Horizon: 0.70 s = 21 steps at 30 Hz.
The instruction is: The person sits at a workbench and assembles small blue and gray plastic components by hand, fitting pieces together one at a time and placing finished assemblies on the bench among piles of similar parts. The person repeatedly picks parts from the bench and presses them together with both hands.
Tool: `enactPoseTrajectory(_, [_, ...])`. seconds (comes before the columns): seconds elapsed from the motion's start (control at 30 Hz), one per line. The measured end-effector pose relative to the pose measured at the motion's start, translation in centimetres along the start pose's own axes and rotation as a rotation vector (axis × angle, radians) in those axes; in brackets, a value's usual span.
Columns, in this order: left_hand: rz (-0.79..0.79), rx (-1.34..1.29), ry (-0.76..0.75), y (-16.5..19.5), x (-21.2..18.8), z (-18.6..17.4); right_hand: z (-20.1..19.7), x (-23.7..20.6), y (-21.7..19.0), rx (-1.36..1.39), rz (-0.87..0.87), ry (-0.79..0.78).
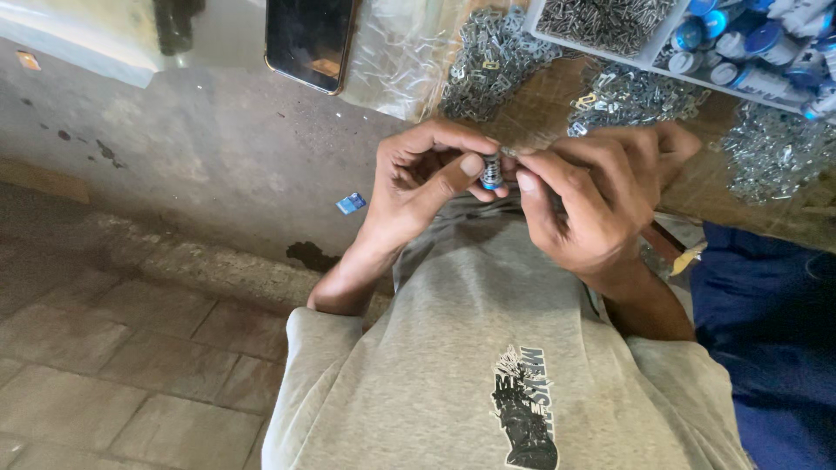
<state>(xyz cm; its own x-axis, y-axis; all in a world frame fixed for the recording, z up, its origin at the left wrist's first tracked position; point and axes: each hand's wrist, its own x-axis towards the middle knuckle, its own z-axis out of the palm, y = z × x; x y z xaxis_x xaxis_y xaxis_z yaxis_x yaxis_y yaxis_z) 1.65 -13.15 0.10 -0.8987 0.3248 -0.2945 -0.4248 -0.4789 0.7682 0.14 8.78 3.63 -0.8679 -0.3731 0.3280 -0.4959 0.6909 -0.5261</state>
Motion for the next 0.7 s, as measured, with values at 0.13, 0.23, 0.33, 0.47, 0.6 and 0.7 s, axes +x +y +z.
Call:
enactPoseTrajectory(0.13, [0.015,-0.011,-0.002,-0.5,0.2,0.6,-0.3,-0.1,-0.1,0.107,-0.005,0.037])
enactPoseTrajectory(0.23, [0.021,-0.044,-0.036,-0.9,0.4,0.9,-0.3,-0.1,-0.1,0.112,-0.019,0.076])
enactPoseTrajectory(0.33, [0.027,-0.071,-0.058,-1.3,0.6,1.4,-0.4,-0.1,-0.4,0.060,0.053,0.060])
enactPoseTrajectory(0.47, [0.061,-0.018,-0.062,-1.6,0.7,1.9,-0.8,0.0,-0.7,0.043,0.007,0.155])
enactPoseTrajectory(0.6, [0.064,-0.022,-0.066,-1.7,1.0,2.4,-1.5,-0.3,-0.7,0.028,0.067,0.082])
enactPoseTrajectory(0.7, [0.029,-0.046,-0.062,-1.8,1.1,2.5,-1.8,-0.7,0.1,0.072,0.043,0.129])
